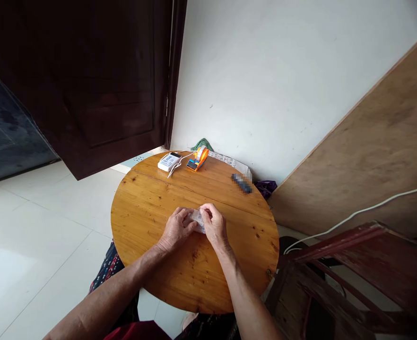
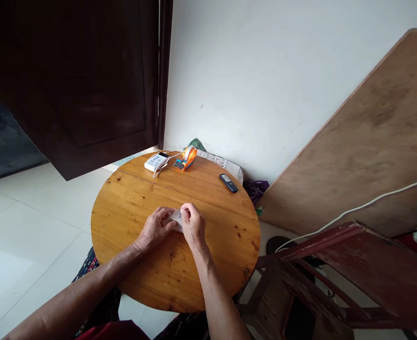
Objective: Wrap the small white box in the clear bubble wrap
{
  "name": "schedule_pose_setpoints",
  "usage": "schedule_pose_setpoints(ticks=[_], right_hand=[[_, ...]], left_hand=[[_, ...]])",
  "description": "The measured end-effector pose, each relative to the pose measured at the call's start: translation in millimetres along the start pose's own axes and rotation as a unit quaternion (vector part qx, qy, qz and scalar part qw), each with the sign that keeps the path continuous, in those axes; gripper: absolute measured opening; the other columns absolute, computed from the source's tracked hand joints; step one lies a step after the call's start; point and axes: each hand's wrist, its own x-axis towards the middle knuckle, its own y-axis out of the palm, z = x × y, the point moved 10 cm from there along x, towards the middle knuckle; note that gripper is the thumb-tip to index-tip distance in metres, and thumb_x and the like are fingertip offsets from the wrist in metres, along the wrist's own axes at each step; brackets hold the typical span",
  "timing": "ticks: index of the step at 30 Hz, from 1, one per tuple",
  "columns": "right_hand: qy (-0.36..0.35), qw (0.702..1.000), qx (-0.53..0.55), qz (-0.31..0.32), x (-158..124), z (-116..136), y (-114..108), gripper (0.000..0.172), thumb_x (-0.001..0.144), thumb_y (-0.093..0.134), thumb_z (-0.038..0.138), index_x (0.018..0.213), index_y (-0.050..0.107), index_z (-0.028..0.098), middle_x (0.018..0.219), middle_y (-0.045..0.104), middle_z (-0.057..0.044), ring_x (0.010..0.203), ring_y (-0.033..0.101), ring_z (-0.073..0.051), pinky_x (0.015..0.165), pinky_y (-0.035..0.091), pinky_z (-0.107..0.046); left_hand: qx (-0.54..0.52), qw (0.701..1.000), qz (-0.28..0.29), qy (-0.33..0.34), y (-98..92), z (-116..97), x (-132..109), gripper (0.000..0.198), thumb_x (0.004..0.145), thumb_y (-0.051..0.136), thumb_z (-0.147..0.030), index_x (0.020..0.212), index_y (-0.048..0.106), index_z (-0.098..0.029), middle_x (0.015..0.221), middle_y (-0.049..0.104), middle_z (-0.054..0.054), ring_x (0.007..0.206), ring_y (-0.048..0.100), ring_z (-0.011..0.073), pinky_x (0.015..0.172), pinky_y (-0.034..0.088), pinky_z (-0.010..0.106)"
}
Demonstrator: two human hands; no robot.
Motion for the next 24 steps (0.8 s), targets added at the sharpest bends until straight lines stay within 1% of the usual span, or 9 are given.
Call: schedule_pose_setpoints(ticks=[4, 7, 10, 14, 16, 18, 20, 24], right_hand=[[-0.063, 0.998, 0.002, 0.018, -5.4, 15.5, -3.7, 0.019, 0.090, 0.047, 0.029, 0.083, 0.063, 0.023, 0.095, 0.068, -0.006, 0.090, 0.063, -0.020, 0.080, 0.049, -0.029], [-0.099, 0.994, -0.024, 0.024, -12.7, 23.3, -8.4, 0.021, 0.092, 0.047, 0.028, 0.084, 0.066, 0.024, 0.101, 0.069, -0.007, 0.098, 0.064, -0.020, 0.087, 0.049, -0.031], [-0.134, 0.989, -0.064, 0.029, -18.6, 28.0, -11.1, 0.024, 0.093, 0.047, 0.026, 0.086, 0.069, 0.024, 0.106, 0.070, -0.007, 0.102, 0.064, -0.022, 0.092, 0.048, -0.034], [-0.164, 0.979, -0.111, 0.044, -22.9, 31.1, -11.5, 0.027, 0.095, 0.045, 0.024, 0.091, 0.072, 0.025, 0.110, 0.070, -0.007, 0.103, 0.065, -0.021, 0.092, 0.049, -0.035], [-0.193, 0.970, -0.139, 0.047, -26.4, 37.2, -12.3, 0.028, 0.095, 0.044, 0.023, 0.094, 0.072, 0.024, 0.114, 0.070, -0.007, 0.105, 0.064, -0.022, 0.094, 0.047, -0.036], [-0.227, 0.957, -0.173, 0.053, -32.2, 45.7, -11.8, 0.026, 0.095, 0.047, 0.023, 0.096, 0.072, 0.024, 0.118, 0.068, -0.007, 0.113, 0.061, -0.024, 0.097, 0.044, -0.039], [-0.249, 0.943, -0.212, 0.065, -38.3, 52.1, -8.6, 0.024, 0.095, 0.049, 0.023, 0.101, 0.072, 0.023, 0.122, 0.067, -0.008, 0.122, 0.054, -0.026, 0.101, 0.041, -0.042], [-0.255, 0.921, -0.281, 0.087, -44.4, 55.6, 1.1, 0.028, 0.096, 0.046, 0.017, 0.110, 0.069, 0.023, 0.121, 0.068, -0.008, 0.133, 0.046, -0.028, 0.105, 0.036, -0.045]], left_hand=[[-0.010, 1.000, -0.001, 0.027, 0.9, -3.9, -4.6, 0.033, 0.076, 0.065, -0.015, 0.109, 0.065, -0.020, 0.108, 0.063, 0.006, 0.098, 0.062, 0.0202, 0.090, 0.051, 0.034], [-0.005, 0.999, -0.001, 0.043, 1.3, -6.1, -7.7, 0.035, 0.076, 0.064, -0.013, 0.110, 0.063, -0.021, 0.110, 0.063, 0.007, 0.102, 0.061, 0.0212, 0.092, 0.050, 0.035], [0.004, 0.999, 0.001, 0.046, 2.1, -6.4, -8.8, 0.037, 0.076, 0.063, -0.012, 0.112, 0.063, -0.021, 0.112, 0.062, 0.007, 0.103, 0.061, 0.0215, 0.093, 0.049, 0.035], [0.005, 0.999, 0.004, 0.045, 2.9, -6.4, -9.8, 0.037, 0.077, 0.064, -0.013, 0.113, 0.062, -0.023, 0.114, 0.062, 0.006, 0.104, 0.061, 0.0213, 0.093, 0.050, 0.034], [0.004, 0.999, 0.007, 0.044, 3.2, -6.6, -10.3, 0.037, 0.077, 0.064, -0.013, 0.113, 0.062, -0.022, 0.114, 0.062, 0.007, 0.104, 0.061, 0.0214, 0.092, 0.050, 0.033], [0.003, 0.999, 0.008, 0.047, 3.2, -7.4, -10.6, 0.036, 0.078, 0.064, -0.015, 0.113, 0.062, -0.021, 0.115, 0.062, 0.007, 0.105, 0.061, 0.0221, 0.093, 0.050, 0.034], [0.003, 0.999, 0.010, 0.052, 3.3, -8.5, -10.9, 0.035, 0.079, 0.065, -0.017, 0.113, 0.062, -0.020, 0.115, 0.062, 0.008, 0.106, 0.061, 0.0226, 0.093, 0.050, 0.034], [0.007, 0.998, 0.012, 0.054, 4.5, -7.2, -11.2, 0.036, 0.079, 0.064, -0.016, 0.114, 0.061, -0.022, 0.117, 0.062, 0.008, 0.108, 0.061, 0.0226, 0.095, 0.049, 0.035]])
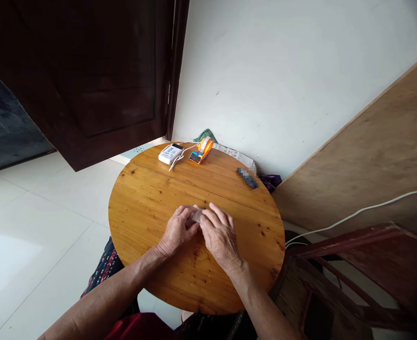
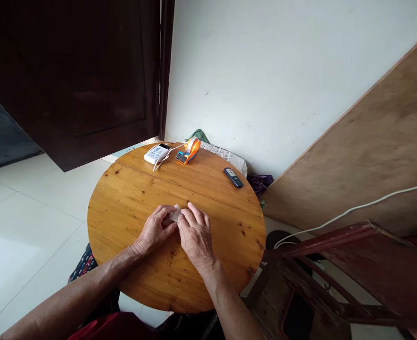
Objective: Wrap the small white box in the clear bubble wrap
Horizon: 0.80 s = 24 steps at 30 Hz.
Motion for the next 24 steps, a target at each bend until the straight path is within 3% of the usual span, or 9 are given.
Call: schedule_pose_setpoints(ticks=[4, 8, 13, 18, 21, 24], right_hand=[[-0.012, 1.000, -0.011, -0.003, -0.9, 6.2, 0.1, 0.028, 0.095, 0.048, 0.014, 0.112, 0.068, 0.023, 0.118, 0.070, -0.007, 0.133, 0.047, -0.027, 0.106, 0.034, -0.044], [-0.006, 0.998, 0.020, -0.062, -20.1, 19.0, -14.1, 0.030, 0.094, 0.047, 0.012, 0.113, 0.067, 0.025, 0.115, 0.072, -0.005, 0.128, 0.054, -0.025, 0.108, 0.033, -0.045], [0.075, 0.982, 0.077, -0.152, -58.6, 19.5, -34.4, 0.025, 0.094, 0.050, 0.014, 0.108, 0.067, 0.025, 0.115, 0.071, -0.007, 0.120, 0.059, -0.025, 0.100, 0.043, -0.043], [0.178, 0.956, 0.152, -0.177, -61.9, -17.5, -31.5, 0.022, 0.094, 0.051, 0.025, 0.108, 0.067, 0.023, 0.118, 0.068, -0.011, 0.113, 0.061, -0.025, 0.098, 0.047, -0.043], [0.258, 0.927, 0.230, -0.144, -47.9, -57.6, -9.6, 0.030, 0.090, 0.053, 0.033, 0.112, 0.067, 0.020, 0.117, 0.068, -0.013, 0.107, 0.063, -0.026, 0.088, 0.052, -0.041], [0.345, 0.888, 0.295, -0.068, -31.3, -96.2, 24.4, 0.031, 0.081, 0.059, 0.040, 0.103, 0.069, 0.019, 0.099, 0.073, -0.010, 0.091, 0.066, -0.025, 0.080, 0.052, -0.038]], left_hand=[[0.005, 1.000, -0.003, -0.005, 0.8, 3.8, 0.0, 0.036, 0.079, 0.064, -0.017, 0.114, 0.061, -0.023, 0.116, 0.062, 0.007, 0.108, 0.060, 0.0228, 0.097, 0.048, 0.036], [-0.003, 1.000, -0.011, 0.008, -0.5, 0.9, 1.1, 0.035, 0.080, 0.065, -0.019, 0.114, 0.061, -0.021, 0.116, 0.062, 0.008, 0.106, 0.061, 0.0220, 0.095, 0.049, 0.035], [0.010, 1.000, -0.016, -0.016, -2.2, 1.8, 2.3, 0.037, 0.075, 0.064, -0.014, 0.112, 0.062, -0.021, 0.114, 0.063, 0.007, 0.104, 0.062, 0.0213, 0.094, 0.049, 0.034], [0.010, 1.000, -0.015, -0.017, -2.7, 2.6, 2.1, 0.036, 0.075, 0.064, -0.016, 0.111, 0.062, -0.021, 0.112, 0.063, 0.006, 0.099, 0.062, 0.0208, 0.091, 0.049, 0.034], [0.009, 1.000, -0.016, -0.013, -2.7, 3.0, 2.1, 0.035, 0.075, 0.064, -0.017, 0.110, 0.062, -0.020, 0.111, 0.063, 0.007, 0.096, 0.062, 0.0209, 0.089, 0.050, 0.035], [0.009, 1.000, -0.018, -0.011, -2.9, 2.8, 2.6, 0.035, 0.075, 0.064, -0.017, 0.109, 0.063, -0.019, 0.107, 0.063, 0.006, 0.091, 0.061, 0.0200, 0.086, 0.050, 0.034]])
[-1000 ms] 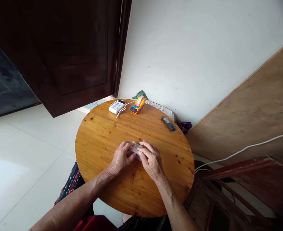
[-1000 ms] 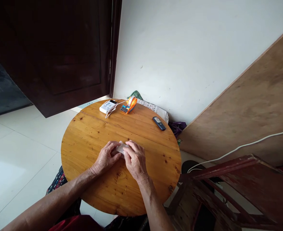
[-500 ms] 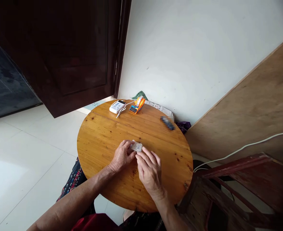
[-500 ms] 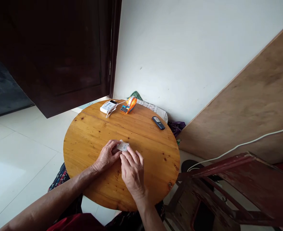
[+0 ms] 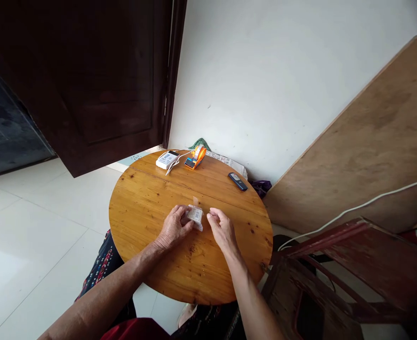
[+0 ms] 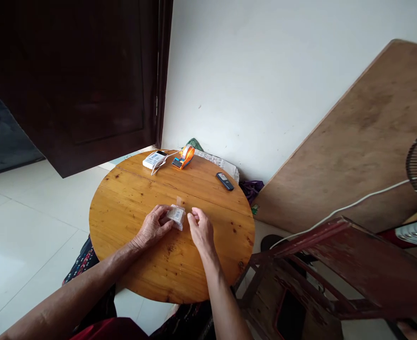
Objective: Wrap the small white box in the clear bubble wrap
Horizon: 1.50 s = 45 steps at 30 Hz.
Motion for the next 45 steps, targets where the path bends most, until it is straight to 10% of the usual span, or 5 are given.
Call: schedule_pose_setpoints(ticks=[6, 11, 21, 45], right_hand=[[0.054, 0.993, 0.065, 0.086, 49.5, -9.6, 40.9, 0.029, 0.075, 0.063, 0.049, 0.075, 0.067, 0.020, 0.066, 0.067, 0.000, 0.068, 0.063, -0.018, 0.064, 0.049, -0.029], [0.074, 0.978, 0.161, 0.109, 60.6, -6.8, 68.3, 0.037, 0.069, 0.069, 0.042, 0.097, 0.067, 0.018, 0.070, 0.069, -0.001, 0.065, 0.065, -0.018, 0.060, 0.051, -0.029], [0.045, 0.967, 0.236, 0.083, 55.3, 0.8, 55.4, 0.036, 0.067, 0.070, 0.034, 0.099, 0.069, 0.018, 0.078, 0.070, -0.001, 0.070, 0.064, -0.016, 0.068, 0.052, -0.028], [-0.271, 0.954, -0.067, 0.105, 19.5, 89.9, 29.3, 0.017, 0.085, 0.057, 0.015, 0.087, 0.072, 0.023, 0.084, 0.076, -0.004, 0.078, 0.069, -0.019, 0.076, 0.051, -0.030]], left_hand=[[0.002, 1.000, -0.002, 0.012, -0.9, -2.6, 0.1, 0.035, 0.074, 0.063, -0.016, 0.109, 0.062, -0.019, 0.103, 0.062, 0.006, 0.091, 0.060, 0.0199, 0.085, 0.049, 0.034], [0.000, 1.000, -0.006, 0.016, -0.2, -1.8, -0.6, 0.035, 0.074, 0.062, -0.014, 0.108, 0.062, -0.019, 0.104, 0.062, 0.005, 0.089, 0.060, 0.0187, 0.084, 0.049, 0.033], [-0.012, 1.000, -0.006, 0.013, -2.7, -5.6, -1.9, 0.031, 0.076, 0.060, -0.018, 0.108, 0.063, -0.018, 0.103, 0.063, 0.005, 0.089, 0.061, 0.0186, 0.083, 0.049, 0.032], [0.010, 1.000, -0.006, 0.011, -8.1, -11.8, -1.0, 0.032, 0.074, 0.064, -0.018, 0.106, 0.063, -0.018, 0.101, 0.065, 0.005, 0.088, 0.062, 0.0179, 0.079, 0.050, 0.029]])
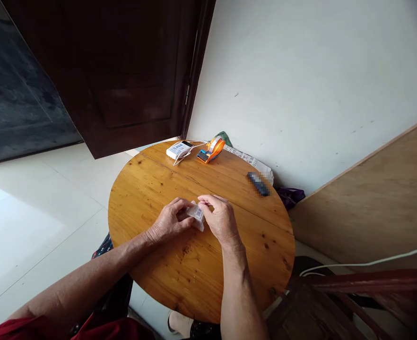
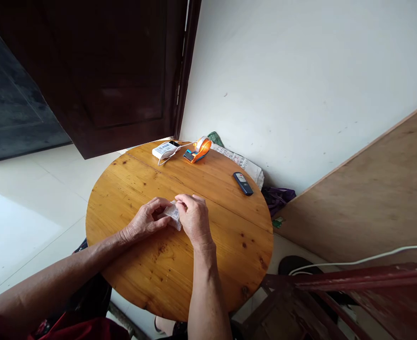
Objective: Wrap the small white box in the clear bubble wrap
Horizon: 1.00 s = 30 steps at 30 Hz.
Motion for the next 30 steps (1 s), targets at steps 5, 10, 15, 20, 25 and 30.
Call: schedule_pose_setpoints(ticks=[5, 10, 15, 20, 25, 30], right_hand=[[-0.039, 0.999, -0.029, 0.020, -1.6, 10.2, 2.0, 0.016, 0.086, 0.058, 0.013, 0.086, 0.071, 0.023, 0.082, 0.076, -0.002, 0.077, 0.067, -0.018, 0.080, 0.046, -0.031], [-0.057, 0.995, -0.070, 0.035, -2.8, 12.1, 7.6, 0.018, 0.088, 0.055, 0.014, 0.089, 0.070, 0.024, 0.087, 0.077, -0.004, 0.080, 0.067, -0.020, 0.084, 0.043, -0.034], [-0.053, 0.995, -0.063, 0.054, -4.7, 11.4, 8.7, 0.021, 0.088, 0.053, 0.013, 0.091, 0.070, 0.025, 0.089, 0.077, -0.002, 0.082, 0.068, -0.019, 0.097, 0.040, -0.040], [-0.041, 0.994, -0.075, 0.071, -7.2, 10.3, 6.0, 0.020, 0.089, 0.055, 0.013, 0.091, 0.071, 0.026, 0.087, 0.078, -0.001, 0.078, 0.068, -0.017, 0.097, 0.040, -0.040], [-0.048, 0.992, -0.104, 0.052, -7.4, 11.8, 3.9, 0.018, 0.089, 0.057, 0.015, 0.090, 0.071, 0.026, 0.086, 0.078, 0.000, 0.078, 0.068, -0.018, 0.094, 0.041, -0.038], [-0.044, 0.992, -0.109, 0.049, -5.4, 12.0, 4.9, 0.017, 0.090, 0.056, 0.019, 0.086, 0.071, 0.027, 0.087, 0.078, 0.001, 0.075, 0.069, -0.017, 0.098, 0.040, -0.040]], left_hand=[[-0.002, 1.000, -0.001, -0.001, 0.0, -0.3, -0.8, 0.033, 0.075, 0.063, -0.019, 0.107, 0.063, -0.018, 0.102, 0.066, 0.006, 0.090, 0.063, 0.0183, 0.080, 0.050, 0.029], [-0.005, 1.000, 0.001, 0.001, 0.4, -0.9, -0.8, 0.031, 0.077, 0.063, -0.022, 0.108, 0.064, -0.018, 0.101, 0.065, 0.006, 0.090, 0.062, 0.0184, 0.080, 0.050, 0.030], [-0.003, 1.000, -0.002, -0.016, 1.5, 0.3, -0.5, 0.029, 0.076, 0.063, -0.019, 0.105, 0.063, -0.020, 0.099, 0.065, 0.004, 0.089, 0.061, 0.0183, 0.082, 0.049, 0.030], [-0.022, 1.000, 0.008, -0.016, 4.6, 1.3, -0.2, 0.028, 0.077, 0.063, -0.020, 0.105, 0.063, -0.020, 0.103, 0.064, 0.005, 0.095, 0.061, 0.0199, 0.086, 0.049, 0.032], [-0.017, 1.000, 0.010, -0.009, 8.6, 6.3, 0.6, 0.030, 0.078, 0.065, -0.021, 0.108, 0.062, -0.020, 0.104, 0.063, 0.006, 0.093, 0.060, 0.0205, 0.084, 0.049, 0.033], [-0.018, 1.000, 0.011, -0.007, 12.2, 8.5, 1.4, 0.033, 0.077, 0.066, -0.019, 0.109, 0.062, -0.021, 0.106, 0.062, 0.006, 0.096, 0.060, 0.0210, 0.086, 0.050, 0.033]])
